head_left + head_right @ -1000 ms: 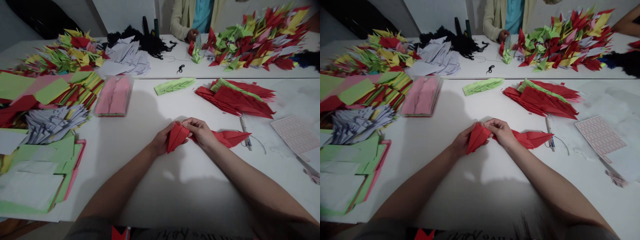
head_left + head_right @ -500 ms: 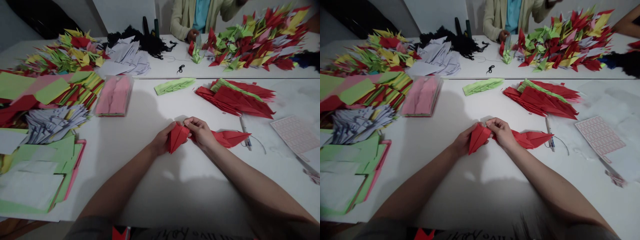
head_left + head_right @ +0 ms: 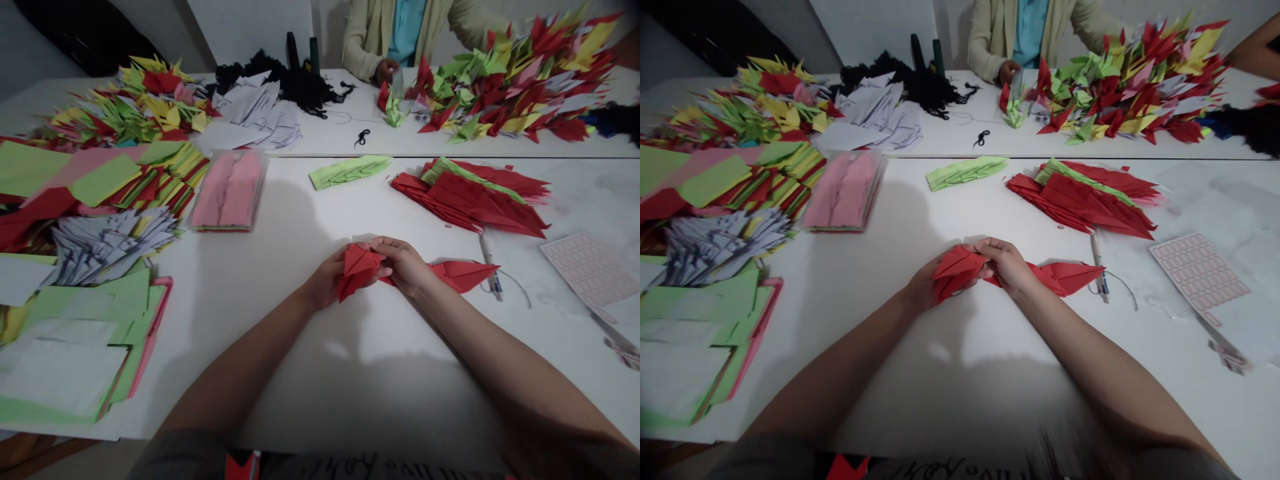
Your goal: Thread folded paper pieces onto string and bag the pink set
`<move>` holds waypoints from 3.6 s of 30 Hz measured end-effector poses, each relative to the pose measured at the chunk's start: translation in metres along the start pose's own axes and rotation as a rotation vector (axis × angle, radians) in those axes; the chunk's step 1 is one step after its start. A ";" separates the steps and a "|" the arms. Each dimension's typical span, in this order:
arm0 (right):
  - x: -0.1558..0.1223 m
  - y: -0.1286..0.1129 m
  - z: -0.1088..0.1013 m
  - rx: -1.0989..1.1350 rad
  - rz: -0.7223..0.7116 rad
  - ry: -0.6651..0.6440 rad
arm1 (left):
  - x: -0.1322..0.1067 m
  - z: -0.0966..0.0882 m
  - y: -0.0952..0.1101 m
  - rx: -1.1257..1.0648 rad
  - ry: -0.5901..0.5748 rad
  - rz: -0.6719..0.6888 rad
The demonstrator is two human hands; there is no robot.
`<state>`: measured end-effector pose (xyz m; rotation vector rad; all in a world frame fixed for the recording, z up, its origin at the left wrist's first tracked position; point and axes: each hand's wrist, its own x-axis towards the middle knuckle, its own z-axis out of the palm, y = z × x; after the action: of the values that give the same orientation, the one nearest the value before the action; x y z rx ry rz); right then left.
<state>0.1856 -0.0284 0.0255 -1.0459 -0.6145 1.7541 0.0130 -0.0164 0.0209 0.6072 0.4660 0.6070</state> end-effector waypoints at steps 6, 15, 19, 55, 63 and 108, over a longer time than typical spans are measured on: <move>-0.002 -0.001 -0.001 -0.027 0.021 -0.074 | 0.001 0.006 0.003 0.107 0.121 -0.051; 0.001 -0.002 -0.009 -0.059 0.017 -0.059 | 0.003 0.000 0.000 0.135 0.128 -0.028; 0.002 -0.001 -0.012 -0.058 -0.011 0.009 | 0.000 -0.001 0.006 0.148 0.108 0.161; -0.006 0.011 -0.012 -0.772 -0.677 0.008 | -0.006 0.009 0.005 0.611 0.545 0.771; -0.002 0.017 -0.015 -0.618 -0.599 -0.064 | -0.002 -0.004 0.002 1.002 0.470 0.881; -0.002 0.014 -0.013 -0.494 -0.521 -0.010 | -0.001 -0.001 -0.008 0.882 0.510 1.001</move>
<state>0.1906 -0.0365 0.0090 -1.0767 -1.2459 1.1742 0.0146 -0.0220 0.0159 1.5761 0.9257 1.5532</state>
